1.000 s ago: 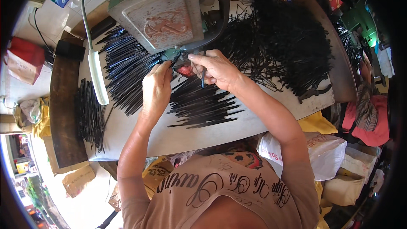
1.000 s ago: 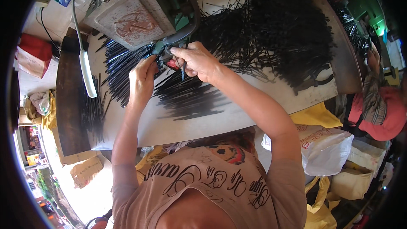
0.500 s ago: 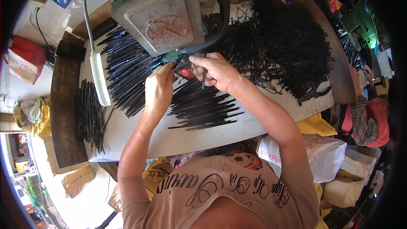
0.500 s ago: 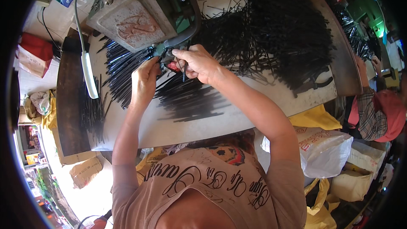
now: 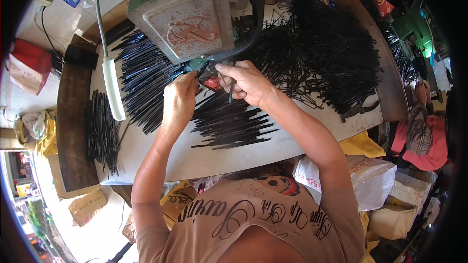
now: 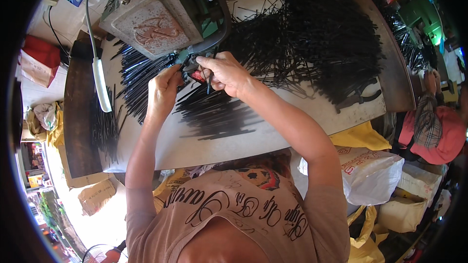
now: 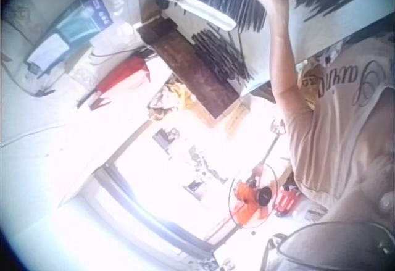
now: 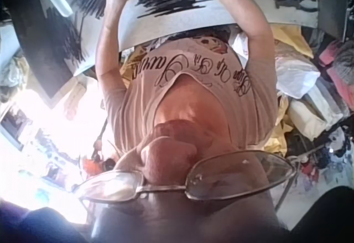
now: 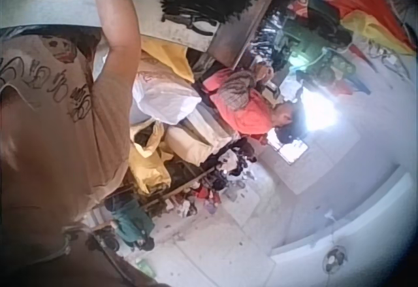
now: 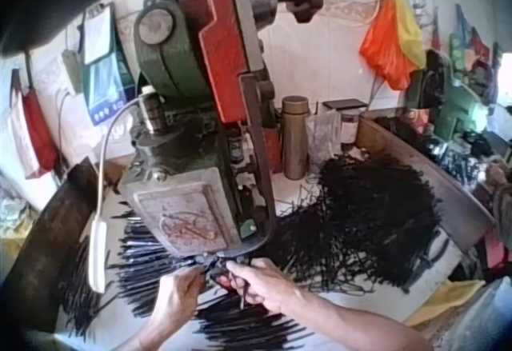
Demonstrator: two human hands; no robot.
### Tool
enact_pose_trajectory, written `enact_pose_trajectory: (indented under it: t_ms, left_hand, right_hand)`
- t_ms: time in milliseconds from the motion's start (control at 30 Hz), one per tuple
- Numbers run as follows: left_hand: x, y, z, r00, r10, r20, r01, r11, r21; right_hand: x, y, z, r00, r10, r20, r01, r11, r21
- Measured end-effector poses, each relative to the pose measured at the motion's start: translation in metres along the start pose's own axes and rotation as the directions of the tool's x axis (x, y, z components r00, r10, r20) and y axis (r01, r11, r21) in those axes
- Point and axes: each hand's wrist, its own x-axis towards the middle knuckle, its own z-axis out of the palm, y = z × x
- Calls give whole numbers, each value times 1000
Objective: Processing black rods by inserting them into a press machine and organizing them into bundles.
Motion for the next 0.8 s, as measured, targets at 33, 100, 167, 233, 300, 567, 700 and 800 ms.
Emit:
enact_pose_trajectory:
  t_ms: [33, 100, 167, 233, 300, 567, 700, 800]
  left_hand:
    - [0, 0, 0, 1000, -17, 3, 17, 1000, -23]
    - [-1, 2, 0, 999, -35, 9, 35, 998, -47]
    - [0, 5, -1, 996, -85, 32, 87, 994, -63]
    - [-1, -3, 1, 1000, -2, 3, 2, 1000, 29]
    - [-3, -3, 1, 996, 85, -15, -83, 989, 121]
    - [-3, -14, -31, 978, 154, 140, -180, 964, 197]
    - [-11, 5, -50, 693, -448, 565, 693, 631, -349]
    - [-24, 20, -36, 654, -405, 639, 749, 468, -469]
  right_hand:
    - [0, 0, 0, 1000, 0, 0, 0, 1000, 0]
    - [0, -1, 0, 1000, 30, -1, -30, 999, 13]
    - [1, 1, -3, 1000, 23, -1, -23, 1000, 14]
    - [1, 1, -2, 1000, 15, 7, -15, 1000, 12]
    - [0, 1, 1, 999, 29, -22, -28, 999, 21]
    - [-2, 0, 1, 998, 52, -21, -51, 998, 24]
    - [-5, 0, 1, 1000, -7, 19, 8, 999, -38]
    - [-8, -1, 13, 999, 0, 50, 6, 993, -114]
